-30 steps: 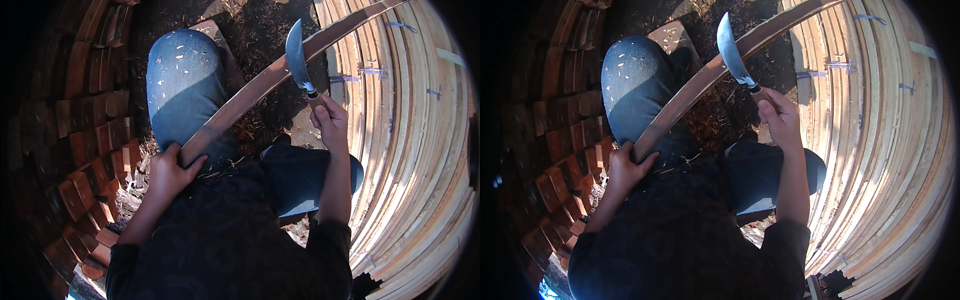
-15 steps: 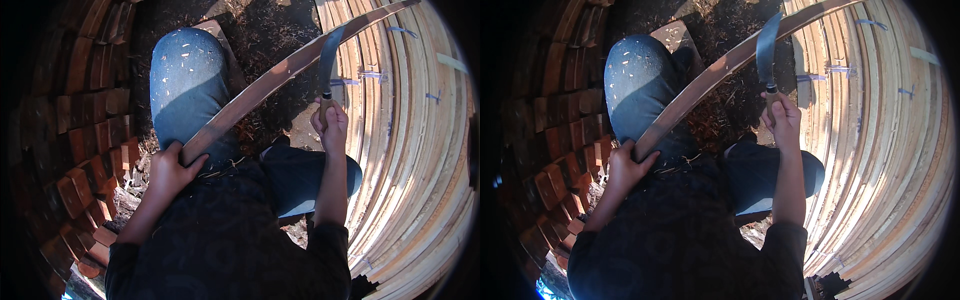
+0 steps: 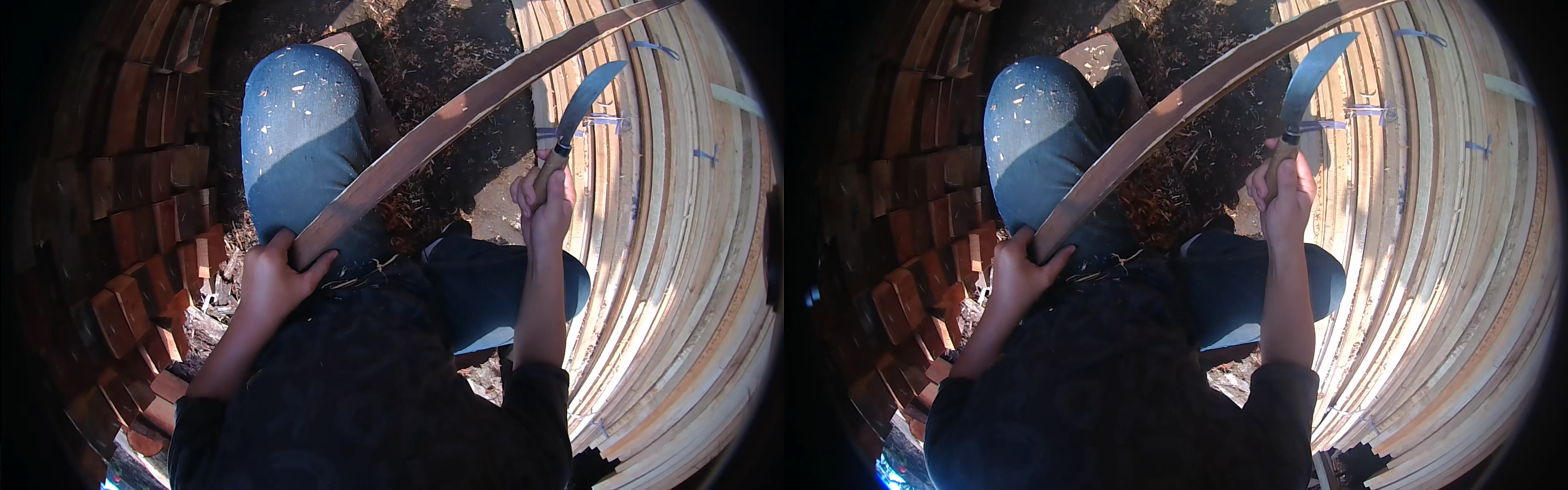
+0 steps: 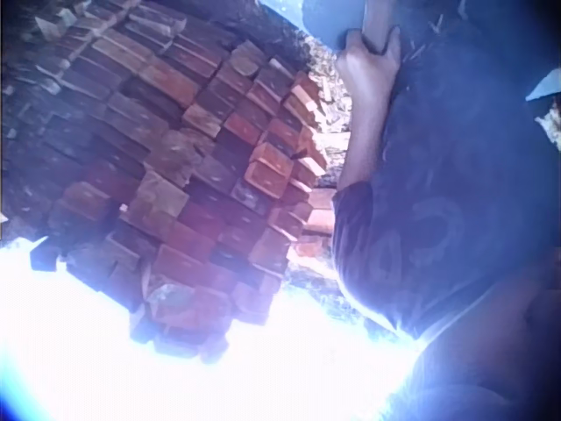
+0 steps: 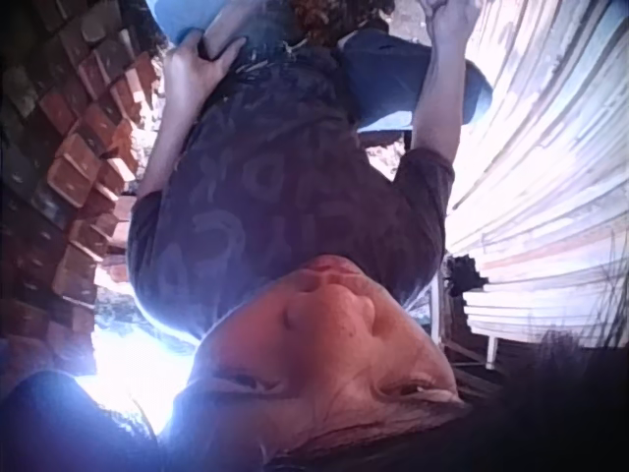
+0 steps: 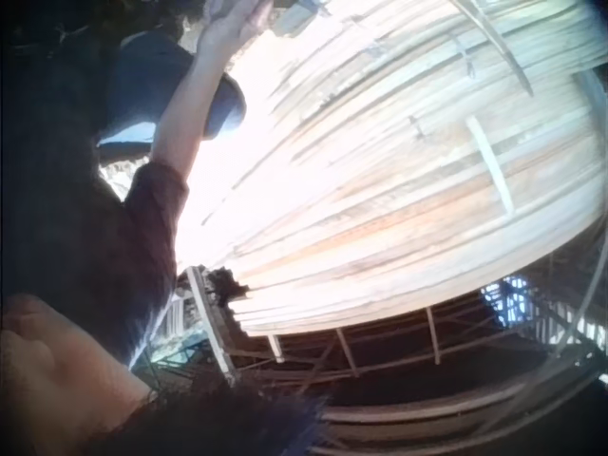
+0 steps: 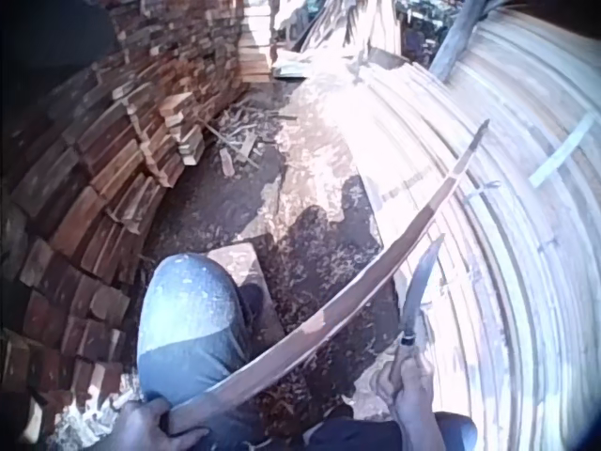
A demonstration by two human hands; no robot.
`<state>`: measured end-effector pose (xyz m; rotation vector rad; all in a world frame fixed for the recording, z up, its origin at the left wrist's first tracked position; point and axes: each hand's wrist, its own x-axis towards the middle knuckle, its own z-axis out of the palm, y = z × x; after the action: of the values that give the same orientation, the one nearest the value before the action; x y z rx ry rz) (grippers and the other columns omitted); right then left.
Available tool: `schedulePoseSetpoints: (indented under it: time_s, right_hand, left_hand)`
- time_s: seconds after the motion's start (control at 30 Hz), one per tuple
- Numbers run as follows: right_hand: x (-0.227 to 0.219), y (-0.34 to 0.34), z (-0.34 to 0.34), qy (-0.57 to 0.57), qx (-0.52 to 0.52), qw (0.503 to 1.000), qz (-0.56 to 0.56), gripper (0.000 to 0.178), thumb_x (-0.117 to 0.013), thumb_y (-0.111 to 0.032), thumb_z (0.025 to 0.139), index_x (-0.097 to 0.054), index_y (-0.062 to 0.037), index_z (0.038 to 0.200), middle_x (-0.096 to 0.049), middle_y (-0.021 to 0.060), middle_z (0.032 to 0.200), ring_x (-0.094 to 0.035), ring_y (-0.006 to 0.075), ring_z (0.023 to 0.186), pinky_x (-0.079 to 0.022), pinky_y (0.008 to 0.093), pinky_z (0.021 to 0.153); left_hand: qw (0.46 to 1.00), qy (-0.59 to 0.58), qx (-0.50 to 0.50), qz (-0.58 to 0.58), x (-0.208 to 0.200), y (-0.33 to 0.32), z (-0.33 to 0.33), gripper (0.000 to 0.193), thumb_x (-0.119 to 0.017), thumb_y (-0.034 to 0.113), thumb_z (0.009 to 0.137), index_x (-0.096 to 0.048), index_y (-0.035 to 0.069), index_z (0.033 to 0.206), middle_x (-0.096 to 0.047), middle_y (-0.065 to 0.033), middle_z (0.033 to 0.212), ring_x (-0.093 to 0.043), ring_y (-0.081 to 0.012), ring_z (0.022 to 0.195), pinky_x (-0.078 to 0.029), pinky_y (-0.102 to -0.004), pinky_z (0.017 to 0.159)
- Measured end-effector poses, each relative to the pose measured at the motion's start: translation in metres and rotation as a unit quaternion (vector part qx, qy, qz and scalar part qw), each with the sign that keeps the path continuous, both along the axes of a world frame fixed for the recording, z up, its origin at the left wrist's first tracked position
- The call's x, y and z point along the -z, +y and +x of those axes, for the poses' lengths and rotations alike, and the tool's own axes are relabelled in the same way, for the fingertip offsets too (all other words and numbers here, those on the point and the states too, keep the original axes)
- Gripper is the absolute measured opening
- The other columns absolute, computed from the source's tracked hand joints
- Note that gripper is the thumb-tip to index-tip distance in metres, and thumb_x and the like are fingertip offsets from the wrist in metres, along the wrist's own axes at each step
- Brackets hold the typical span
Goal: The person sits on the ground and uses a curved knife to shave thin strips from a long wooden plank held between their legs. They repeatedly scrape the blade along the wood's surface to remove shavings.
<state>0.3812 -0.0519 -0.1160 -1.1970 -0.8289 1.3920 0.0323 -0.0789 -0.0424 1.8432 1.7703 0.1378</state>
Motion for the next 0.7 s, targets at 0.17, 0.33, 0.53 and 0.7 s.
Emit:
schedulePoseSetpoints:
  time_s: [0.17, 0.33, 0.53, 0.7]
  right_hand:
    - [0.002, -0.012, -0.013, -0.077, -0.156, 0.985, 0.003, 0.043, -0.051, -0.038, 0.099, -0.057, 0.0012, 0.115, -0.047, 0.0012, 0.06, -0.039, 0.006, 0.047, -0.033, 0.02, 0.045]
    - [-0.008, -0.002, -0.014, -0.017, -0.099, 0.994, -0.043, 0.035, -0.053, -0.029, 0.099, -0.057, 0.001, 0.117, -0.046, -0.0003, 0.062, -0.041, 0.0052, 0.051, -0.034, 0.02, 0.047]
    - [-0.003, -0.001, -0.006, -0.028, -0.044, 0.998, -0.045, 0.041, -0.056, -0.034, 0.097, -0.057, 0.0017, 0.118, -0.045, -0.0012, 0.059, -0.038, 0.0047, 0.048, -0.029, 0.0186, 0.044]
    - [-0.009, -0.004, -0.006, -0.068, -0.094, 0.993, -0.033, 0.034, -0.06, -0.025, 0.096, -0.059, 0.0006, 0.119, -0.051, -0.0015, 0.067, -0.045, 0.0039, 0.057, -0.035, 0.0189, 0.05]
  left_hand:
    - [1.0, 0.018, 0.0, -0.021, 0.0, 0.0, 0.0, 0.045, -0.083, 0.036, 0.069, -0.056, -0.001, 0.069, -0.056, -0.0186, 0.055, -0.062, -0.0354, 0.054, -0.049, -0.0412, 0.052]
    - [1.0, 0.03, -0.003, -0.008, 0.001, 0.002, 0.003, 0.046, -0.083, 0.037, 0.069, -0.054, 0.001, 0.065, -0.055, -0.0179, 0.052, -0.062, -0.0365, 0.052, -0.049, -0.0421, 0.05]
    - [1.0, 0.018, 0.004, 0.005, 0.002, 0.002, 0.003, 0.047, -0.083, 0.037, 0.068, -0.053, 0.002, 0.064, -0.055, -0.018, 0.052, -0.062, -0.036, 0.052, -0.049, -0.0414, 0.05]
    - [1.0, 0.017, -0.001, -0.002, 0.0, 0.001, 0.002, 0.047, -0.083, 0.037, 0.068, -0.054, 0.001, 0.065, -0.055, -0.018, 0.052, -0.062, -0.0368, 0.053, -0.05, -0.0414, 0.051]
